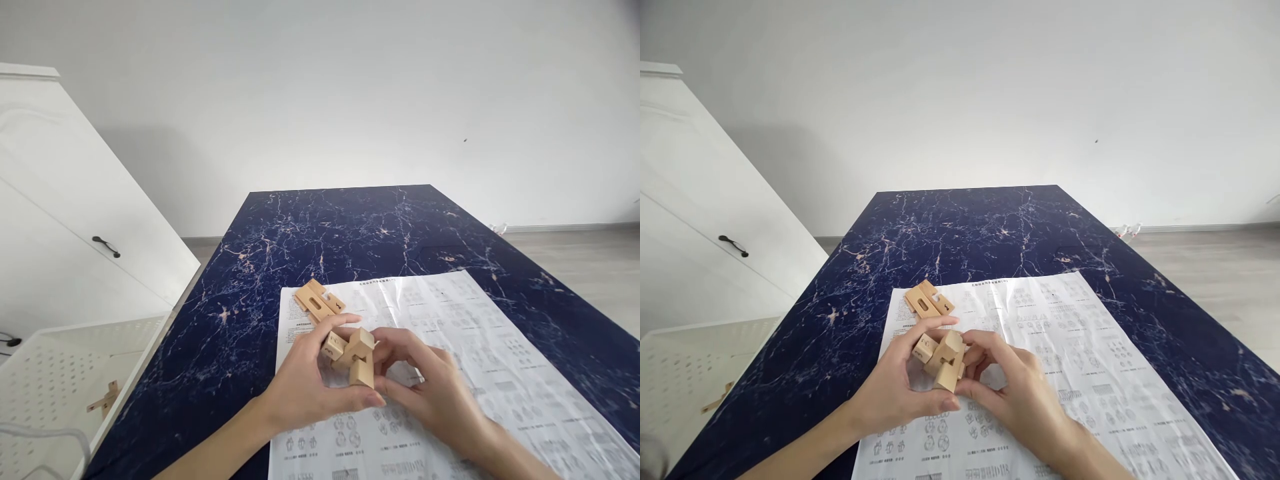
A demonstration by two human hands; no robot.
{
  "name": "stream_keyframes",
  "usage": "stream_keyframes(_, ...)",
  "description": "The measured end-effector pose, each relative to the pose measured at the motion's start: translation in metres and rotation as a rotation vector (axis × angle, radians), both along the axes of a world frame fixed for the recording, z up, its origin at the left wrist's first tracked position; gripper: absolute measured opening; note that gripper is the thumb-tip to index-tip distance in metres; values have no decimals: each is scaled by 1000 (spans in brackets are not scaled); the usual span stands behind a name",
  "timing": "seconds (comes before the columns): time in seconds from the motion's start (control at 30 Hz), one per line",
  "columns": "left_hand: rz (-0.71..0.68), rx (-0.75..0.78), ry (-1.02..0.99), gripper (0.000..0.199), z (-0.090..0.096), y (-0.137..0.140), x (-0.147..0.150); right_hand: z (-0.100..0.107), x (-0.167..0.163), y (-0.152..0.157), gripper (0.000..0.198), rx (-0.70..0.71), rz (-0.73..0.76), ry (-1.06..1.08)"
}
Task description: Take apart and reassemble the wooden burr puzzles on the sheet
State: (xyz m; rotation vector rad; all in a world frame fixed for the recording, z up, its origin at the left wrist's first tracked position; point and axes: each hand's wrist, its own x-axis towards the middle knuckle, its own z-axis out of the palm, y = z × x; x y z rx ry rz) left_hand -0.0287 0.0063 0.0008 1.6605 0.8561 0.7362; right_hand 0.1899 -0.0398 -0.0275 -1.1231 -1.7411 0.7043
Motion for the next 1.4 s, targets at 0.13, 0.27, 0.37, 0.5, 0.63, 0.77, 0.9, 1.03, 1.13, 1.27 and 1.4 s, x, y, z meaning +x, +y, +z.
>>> stream_keyframes(0.13, -96, -110, -16, 90, 0, -1, -3, 9, 0, 2, 29, 29, 30, -122)
stream_keyframes(0.27, -121, -47, -5, 66, 1, 1, -2, 11, 1, 5, 30, 39, 67, -165)
stream_keyframes(0.37, -64, 2, 47, 56, 1, 1, 0, 9, 2, 5, 33, -3, 32, -120)
stream_keyframes(0.5, -17, 45, 102, 47, -1, 0, 5, 12, 3, 6, 34, -163, 44, -39)
stream_keyframes(0.63, 26, 7, 116, 45, -3, -1, 6, 16, 4, 10, 41, -367, 99, 48)
stream_keyframes(0.77, -9, -149, 32, 47, 1, 2, 5, 14, 6, 14, 48, -569, 185, 233)
stream_keyframes(0.9, -44, -360, -110, 54, 4, 6, 3, 12, 9, 17, 49, -627, 300, 350)
stream_keyframes(1.03, -57, -443, -165, 58, 6, 7, 3, 11, 11, 18, 44, -634, 322, 333)
stream_keyframes(1.13, -64, -419, -135, 57, 6, 7, 2, 10, 10, 18, 41, -622, 310, 336)
stream_keyframes(1.27, -44, -457, -158, 58, 4, 8, 2, 10, 9, 18, 42, -583, 292, 383)
stream_keyframes(1.4, 2, -484, -244, 59, -1, 10, 2, 10, 11, 20, 47, -606, 340, 500)
